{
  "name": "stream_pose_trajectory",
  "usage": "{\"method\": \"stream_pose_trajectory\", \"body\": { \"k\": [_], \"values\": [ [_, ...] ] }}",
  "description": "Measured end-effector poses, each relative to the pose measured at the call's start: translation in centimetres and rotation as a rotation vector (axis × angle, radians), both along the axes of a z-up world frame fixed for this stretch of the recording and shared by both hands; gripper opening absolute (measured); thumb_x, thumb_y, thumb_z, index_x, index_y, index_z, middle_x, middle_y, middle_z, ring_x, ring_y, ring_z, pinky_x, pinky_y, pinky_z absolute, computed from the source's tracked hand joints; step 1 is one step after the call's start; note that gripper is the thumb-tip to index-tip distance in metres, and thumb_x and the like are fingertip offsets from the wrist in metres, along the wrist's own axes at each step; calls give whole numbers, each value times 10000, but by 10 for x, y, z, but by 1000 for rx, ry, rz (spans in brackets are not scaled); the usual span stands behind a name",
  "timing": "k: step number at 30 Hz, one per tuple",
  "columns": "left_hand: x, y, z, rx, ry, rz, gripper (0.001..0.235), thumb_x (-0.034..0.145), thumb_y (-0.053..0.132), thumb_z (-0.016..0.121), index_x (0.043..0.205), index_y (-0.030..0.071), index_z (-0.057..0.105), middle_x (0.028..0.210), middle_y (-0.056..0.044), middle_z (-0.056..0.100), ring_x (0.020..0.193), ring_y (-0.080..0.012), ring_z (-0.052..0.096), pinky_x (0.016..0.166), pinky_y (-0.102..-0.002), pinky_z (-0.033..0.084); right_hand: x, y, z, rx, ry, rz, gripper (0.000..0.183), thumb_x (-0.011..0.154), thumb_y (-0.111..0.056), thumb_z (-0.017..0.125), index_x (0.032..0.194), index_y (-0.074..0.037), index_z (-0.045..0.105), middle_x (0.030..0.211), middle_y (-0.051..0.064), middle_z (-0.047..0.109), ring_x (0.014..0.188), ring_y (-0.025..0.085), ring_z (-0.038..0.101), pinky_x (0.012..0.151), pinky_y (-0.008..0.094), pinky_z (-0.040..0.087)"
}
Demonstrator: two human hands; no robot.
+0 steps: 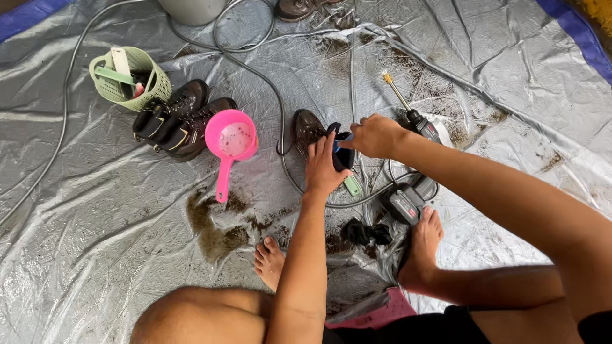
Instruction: The person scrubs a brown shoe with a brush and a cleaning solution. They work on the shoe's upper, laces, and sole, occasionally dipping the brush into a pink scoop containing the solution.
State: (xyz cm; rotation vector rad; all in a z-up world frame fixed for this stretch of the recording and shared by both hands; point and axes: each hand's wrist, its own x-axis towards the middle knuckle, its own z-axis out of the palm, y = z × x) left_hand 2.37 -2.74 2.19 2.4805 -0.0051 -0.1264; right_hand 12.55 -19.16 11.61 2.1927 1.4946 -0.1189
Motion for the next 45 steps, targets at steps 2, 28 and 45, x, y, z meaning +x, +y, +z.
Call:
{"method": "stream_pose_trajectory", "body": {
  "k": [2, 28, 45],
  "values": [
    [1, -2, -3, 3, -14, 19, 1228, 790, 408, 925, 1757, 170, 206, 1659, -173, 381, 1461, -371, 377, 1056, -550, 549, -7, -14, -8, 129, -25, 103, 339, 1005, -147, 477, 1206, -281, 715, 1052, 148, 730, 796, 350, 767, 604, 526, 579],
    [1, -2, 6, 16, -19, -23, 1234, 824, 415, 931, 1770, 189, 172, 1671, -156, 371, 1492, -367, 372, 1130, -570, 517, -22, -39, -11, 331, -47, -24, 195, 851, -142, 529, 910, -185, 709, 803, 109, 677, 651, 377, 747, 553, 539, 525],
    [0, -35, -5, 266, -143, 92, 1123, 771, 341, 909, 1696, 143, 303, 1570, -104, 403, 1404, -325, 392, 1086, -547, 460, -55, -69, -24, 605, -94, -268, 363, 880, -263, 533, 1103, -296, 818, 781, 56, 732, 604, 256, 777, 526, 410, 604]
  ]
}}
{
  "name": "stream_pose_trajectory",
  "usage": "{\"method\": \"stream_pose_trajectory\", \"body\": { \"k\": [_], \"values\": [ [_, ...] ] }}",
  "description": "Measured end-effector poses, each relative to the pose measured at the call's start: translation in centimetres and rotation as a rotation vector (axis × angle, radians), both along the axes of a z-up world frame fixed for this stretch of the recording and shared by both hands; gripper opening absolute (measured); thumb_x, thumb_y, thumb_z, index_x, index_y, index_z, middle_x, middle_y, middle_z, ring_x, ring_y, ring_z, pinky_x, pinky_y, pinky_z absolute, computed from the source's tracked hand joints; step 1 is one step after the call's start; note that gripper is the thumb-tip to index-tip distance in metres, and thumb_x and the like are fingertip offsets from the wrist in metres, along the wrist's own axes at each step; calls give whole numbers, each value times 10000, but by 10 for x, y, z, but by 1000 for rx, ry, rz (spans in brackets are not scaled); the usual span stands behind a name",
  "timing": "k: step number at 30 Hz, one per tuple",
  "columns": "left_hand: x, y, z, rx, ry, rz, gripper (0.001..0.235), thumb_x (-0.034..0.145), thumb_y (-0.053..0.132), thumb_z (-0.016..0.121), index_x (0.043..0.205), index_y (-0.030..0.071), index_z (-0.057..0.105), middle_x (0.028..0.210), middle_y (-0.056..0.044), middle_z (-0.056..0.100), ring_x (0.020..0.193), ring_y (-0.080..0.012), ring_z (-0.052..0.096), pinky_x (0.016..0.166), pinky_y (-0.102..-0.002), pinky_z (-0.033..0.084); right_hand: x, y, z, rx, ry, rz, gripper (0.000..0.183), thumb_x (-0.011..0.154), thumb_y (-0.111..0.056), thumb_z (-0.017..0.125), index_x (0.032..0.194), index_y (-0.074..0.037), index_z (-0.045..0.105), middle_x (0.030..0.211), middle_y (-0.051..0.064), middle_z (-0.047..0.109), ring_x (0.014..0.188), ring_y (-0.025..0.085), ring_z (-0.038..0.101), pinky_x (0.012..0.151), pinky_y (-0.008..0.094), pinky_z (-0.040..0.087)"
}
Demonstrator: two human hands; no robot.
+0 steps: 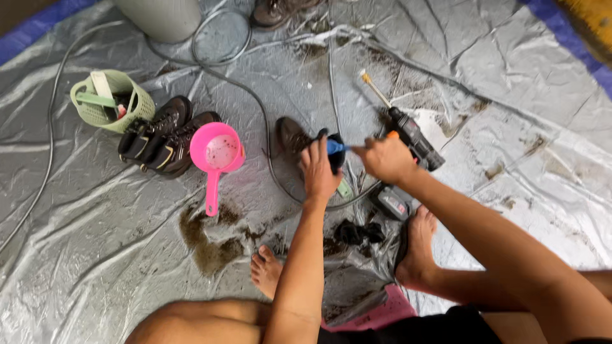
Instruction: The person scrubs a brown shoe with a brush and a cleaning solution. They work on the shoe's upper, laces, and sole, occasionally dipping the brush into a pink scoop containing the solution.
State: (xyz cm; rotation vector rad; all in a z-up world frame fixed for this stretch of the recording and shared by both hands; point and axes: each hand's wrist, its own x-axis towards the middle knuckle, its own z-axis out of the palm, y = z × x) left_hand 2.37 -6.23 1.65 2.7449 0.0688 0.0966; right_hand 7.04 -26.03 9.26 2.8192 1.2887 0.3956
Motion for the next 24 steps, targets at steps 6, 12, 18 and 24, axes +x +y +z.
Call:
{"method": "stream_pose_trajectory", "body": {
  "k": [6, 12, 18, 24],
  "values": [
    [7, 20, -13, 81, -124, 0, 1069, 741, 274, 931, 1635, 72, 381, 1488, -153, 428, 1343, -352, 427, 1090, -532, 426, -35, 7, -56, 159, -96, -59, 472, 926, -210, 596, 1379, -281, 710, 867, 24, 643, 684, 261, 753, 510, 418, 612],
    [12, 61, -13, 349, -198, -104, 1070, 739, 274, 954, 1638, 74, 410, 1533, -180, 480, 1399, -363, 469, 1145, -524, 433, -57, 51, -78, 197, 119, -114, 540, 973, -211, 477, 1487, -229, 642, 876, 71, 699, 674, 322, 788, 528, 479, 627],
    [3, 54, -21, 403, -205, -192, 1098, 712, 228, 968, 1638, 37, 409, 1523, -196, 487, 1375, -382, 489, 1133, -532, 438, -32, 54, -58, 189, 10, -129, 467, 931, -189, 540, 1360, -223, 721, 861, 66, 693, 677, 296, 774, 521, 420, 615],
    [3, 57, -28, 444, -225, -211, 1145, 694, 267, 985, 1655, 56, 400, 1506, -166, 484, 1352, -350, 479, 1124, -493, 425, -71, 64, -56, 41, 50, -65, 412, 879, -127, 554, 1240, -147, 751, 790, 80, 692, 584, 286, 739, 441, 458, 569]
  ]
}}
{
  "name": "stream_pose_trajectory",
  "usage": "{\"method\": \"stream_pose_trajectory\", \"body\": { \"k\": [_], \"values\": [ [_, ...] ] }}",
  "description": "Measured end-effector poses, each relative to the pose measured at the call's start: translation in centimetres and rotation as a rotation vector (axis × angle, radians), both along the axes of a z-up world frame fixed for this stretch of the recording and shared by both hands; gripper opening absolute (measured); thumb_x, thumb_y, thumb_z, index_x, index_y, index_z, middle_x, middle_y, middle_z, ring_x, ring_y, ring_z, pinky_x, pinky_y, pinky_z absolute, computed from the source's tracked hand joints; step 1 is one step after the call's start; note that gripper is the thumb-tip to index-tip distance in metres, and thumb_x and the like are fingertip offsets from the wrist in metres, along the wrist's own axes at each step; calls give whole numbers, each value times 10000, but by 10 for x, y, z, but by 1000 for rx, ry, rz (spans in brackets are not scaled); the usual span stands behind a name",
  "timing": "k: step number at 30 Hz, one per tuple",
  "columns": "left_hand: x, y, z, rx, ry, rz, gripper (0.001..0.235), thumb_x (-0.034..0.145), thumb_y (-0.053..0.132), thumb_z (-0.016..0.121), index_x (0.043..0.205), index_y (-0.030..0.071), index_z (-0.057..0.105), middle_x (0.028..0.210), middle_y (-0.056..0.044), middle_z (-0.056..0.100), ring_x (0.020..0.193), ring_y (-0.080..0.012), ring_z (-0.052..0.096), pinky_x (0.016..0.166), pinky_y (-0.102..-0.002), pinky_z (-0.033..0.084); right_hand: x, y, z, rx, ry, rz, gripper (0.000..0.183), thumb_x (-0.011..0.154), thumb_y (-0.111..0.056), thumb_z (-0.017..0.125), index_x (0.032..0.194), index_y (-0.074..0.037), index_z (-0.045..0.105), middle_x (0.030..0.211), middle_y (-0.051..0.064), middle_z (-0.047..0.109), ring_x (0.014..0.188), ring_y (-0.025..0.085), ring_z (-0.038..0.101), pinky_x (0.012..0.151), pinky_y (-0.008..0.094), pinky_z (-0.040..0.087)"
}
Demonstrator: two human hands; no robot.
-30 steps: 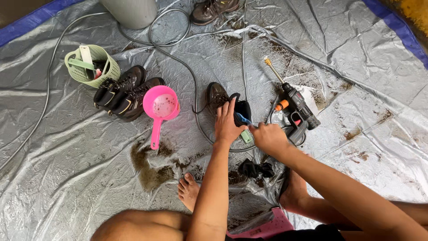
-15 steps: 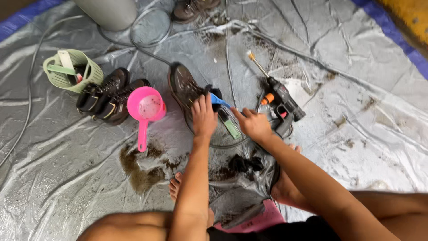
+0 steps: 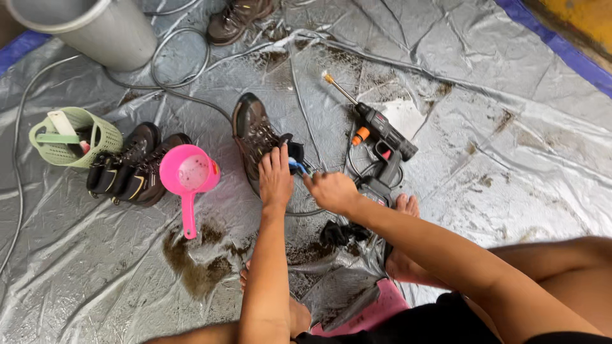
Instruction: The person scrubs a brown shoe with a brush and a cleaning solution. They work on the shoe's upper, laces, and sole, occasionally dipping the brush into a pink scoop containing the solution.
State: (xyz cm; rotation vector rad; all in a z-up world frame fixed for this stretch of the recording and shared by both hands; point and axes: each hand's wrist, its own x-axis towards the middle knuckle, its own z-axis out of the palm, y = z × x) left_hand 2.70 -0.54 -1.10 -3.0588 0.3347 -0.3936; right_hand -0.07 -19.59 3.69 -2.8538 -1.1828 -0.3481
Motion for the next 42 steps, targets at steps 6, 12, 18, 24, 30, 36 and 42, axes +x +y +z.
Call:
{"method": "stream_pose_trajectory", "body": {
  "k": [6, 12, 18, 24, 30, 36, 42],
  "values": [
    [9, 7, 10, -79, 40, 78, 1162, 679, 296, 991, 1654, 58, 405, 1530, -167, 487, 1354, -363, 485, 1137, -507, 438, 13, 1, 24, -62, -44, -13, 407, 899, -105, 547, 1240, -156, 762, 800, 88, 712, 584, 279, 738, 461, 460, 564],
    [0, 10, 0, -69, 51, 104, 1171, 732, 338, 966, 1693, 87, 347, 1536, -127, 457, 1369, -329, 456, 1136, -471, 416, 46, 4, 42, 39, 32, -25, 304, 998, -181, 532, 1168, -136, 780, 789, 102, 711, 617, 314, 745, 482, 443, 575],
    [-5, 21, -2, -141, 54, 111, 1189, 714, 364, 975, 1689, 76, 359, 1559, -173, 460, 1369, -372, 470, 1140, -515, 435, 5, 15, 23, -180, 50, 94, 363, 927, -138, 536, 1238, -127, 724, 798, 83, 722, 621, 261, 755, 462, 467, 572],
    [3, 22, 11, -134, 200, 175, 1154, 838, 416, 911, 1732, 98, 252, 1576, -138, 406, 1394, -319, 412, 1191, -456, 400, 25, 15, 60, -331, 297, 60, 327, 1021, -121, 496, 1201, -153, 767, 937, 122, 804, 791, 305, 826, 614, 498, 641],
    [4, 16, 9, -165, 230, 127, 1130, 829, 342, 912, 1721, 102, 262, 1582, -147, 405, 1412, -335, 401, 1184, -464, 399, 54, 25, 11, 531, 640, -559, 209, 1032, -382, 709, 1212, -296, 771, 725, 153, 770, 773, 439, 795, 645, 522, 608],
    [0, 14, 11, -172, 289, 154, 1111, 824, 287, 876, 1725, 121, 246, 1592, -119, 385, 1444, -329, 363, 1235, -516, 354, 4, 60, -40, 1631, 1663, -1022, 213, 1056, -299, 637, 1250, -244, 704, 651, -31, 316, 479, 99, 344, 413, 194, 245],
    [-6, 11, 2, -207, 283, 186, 1124, 824, 311, 880, 1729, 132, 237, 1620, -102, 344, 1473, -336, 323, 1304, -655, 223, 33, 33, -26, 1582, 1638, -900, 152, 1020, -280, 742, 1084, -153, 690, 631, -68, 335, 455, 70, 331, 390, 202, 208]
  ]
}}
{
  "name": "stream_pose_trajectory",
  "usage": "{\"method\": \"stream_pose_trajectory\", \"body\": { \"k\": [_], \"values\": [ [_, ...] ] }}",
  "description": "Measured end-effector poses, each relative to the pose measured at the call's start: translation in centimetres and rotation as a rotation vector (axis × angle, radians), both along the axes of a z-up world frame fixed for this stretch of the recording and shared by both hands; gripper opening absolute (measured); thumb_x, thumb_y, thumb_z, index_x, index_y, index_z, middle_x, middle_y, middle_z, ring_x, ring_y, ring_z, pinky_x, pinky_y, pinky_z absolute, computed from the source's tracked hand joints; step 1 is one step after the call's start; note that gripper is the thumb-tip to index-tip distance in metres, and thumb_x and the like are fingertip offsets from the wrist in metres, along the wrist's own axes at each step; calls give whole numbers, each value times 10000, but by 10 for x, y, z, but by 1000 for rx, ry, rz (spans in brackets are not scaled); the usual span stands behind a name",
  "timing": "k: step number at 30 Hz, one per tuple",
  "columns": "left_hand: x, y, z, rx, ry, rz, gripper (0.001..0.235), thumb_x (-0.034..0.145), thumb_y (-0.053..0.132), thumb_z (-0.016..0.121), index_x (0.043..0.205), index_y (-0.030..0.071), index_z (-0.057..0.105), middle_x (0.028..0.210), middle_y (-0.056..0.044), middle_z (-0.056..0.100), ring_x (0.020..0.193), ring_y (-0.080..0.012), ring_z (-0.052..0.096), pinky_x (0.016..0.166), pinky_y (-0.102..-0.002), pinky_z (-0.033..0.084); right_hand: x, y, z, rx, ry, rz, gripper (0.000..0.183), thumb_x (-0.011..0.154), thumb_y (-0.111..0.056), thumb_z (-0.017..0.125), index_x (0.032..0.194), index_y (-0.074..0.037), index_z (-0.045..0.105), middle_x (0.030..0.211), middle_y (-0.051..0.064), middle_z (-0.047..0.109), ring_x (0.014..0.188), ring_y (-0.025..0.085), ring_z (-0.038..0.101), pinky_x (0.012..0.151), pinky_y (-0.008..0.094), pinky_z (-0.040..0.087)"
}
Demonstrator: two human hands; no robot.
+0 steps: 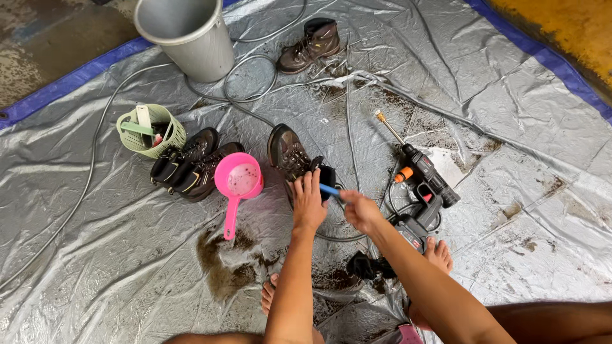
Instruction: The person scrubs a brown shoe with a brush and a cleaning solution. They work on the shoe's upper, laces, and sole, occasionally dipping the brush into a pink scoop containing the solution.
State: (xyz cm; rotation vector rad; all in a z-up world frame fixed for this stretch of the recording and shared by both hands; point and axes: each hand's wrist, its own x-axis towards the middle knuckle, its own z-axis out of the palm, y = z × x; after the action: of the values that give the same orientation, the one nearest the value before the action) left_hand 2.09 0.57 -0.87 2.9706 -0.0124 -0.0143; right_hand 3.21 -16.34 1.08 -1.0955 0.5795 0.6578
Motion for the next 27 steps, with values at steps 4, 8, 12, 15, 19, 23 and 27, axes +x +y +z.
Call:
{"method": "stream_pose_trajectory", "body": {
  "k": [4, 8, 12, 15, 19, 23, 27],
  "values": [
    [2, 9, 0, -63, 9, -102, 1077, 833, 242, 864, 1723, 155, 264, 1626, -106, 354, 1477, -342, 324, 1324, -629, 218, 9, 28, 7, 94, 13, -86, 181, 1095, -270, 639, 950, -206, 551, 638, -93, 271, 474, 32, 265, 419, 145, 169],
    [12, 25, 20, -347, 45, -11, 1070, 814, 96, 875, 1685, 130, 254, 1589, -140, 324, 1499, -384, 284, 1189, -546, 489, -14, -11, -16, 71, 38, 51, 78, 1045, -291, 687, 1025, -230, 642, 615, -59, 264, 451, 76, 227, 389, 220, 170],
    [10, 39, 22, -402, 31, 22, 1049, 779, 140, 913, 1627, 129, 295, 1564, -152, 326, 1477, -408, 304, 1129, -515, 567, -9, 5, -16, 123, 16, 0, 85, 1069, -282, 676, 1044, -217, 628, 588, -50, 319, 427, 52, 266, 388, 192, 207],
    [10, 45, 36, -406, 26, -46, 1022, 774, 102, 905, 1612, 150, 321, 1549, -117, 331, 1461, -393, 308, 1086, -499, 606, 18, 60, 7, 218, 42, -19, 72, 1100, -255, 572, 1040, -295, 575, 665, -98, 210, 482, 11, 212, 403, 142, 175],
    [15, 51, 28, -477, 40, 30, 1079, 788, 119, 913, 1645, 161, 260, 1592, -160, 295, 1473, -418, 289, 1087, -581, 598, 5, 28, -6, 29, -20, 99, 109, 1038, -319, 698, 1020, -260, 609, 576, -17, 307, 427, 102, 277, 378, 238, 189],
    [7, 55, 21, -463, 9, 48, 1146, 727, 151, 942, 1638, 146, 247, 1605, -204, 280, 1462, -459, 317, 1127, -592, 562, 10, -35, 0, -219, -59, 288, 77, 1006, -219, 724, 1055, -163, 743, 587, 2, 347, 414, 105, 292, 363, 226, 193],
    [7, 43, 30, -372, 17, -26, 1069, 761, 149, 916, 1636, 129, 303, 1621, -191, 304, 1495, -423, 312, 1136, -544, 555, 47, 6, 24, -162, -107, 269, 97, 1010, -264, 666, 1043, -224, 748, 611, -32, 325, 447, 80, 296, 368, 209, 215]
  ]
}}
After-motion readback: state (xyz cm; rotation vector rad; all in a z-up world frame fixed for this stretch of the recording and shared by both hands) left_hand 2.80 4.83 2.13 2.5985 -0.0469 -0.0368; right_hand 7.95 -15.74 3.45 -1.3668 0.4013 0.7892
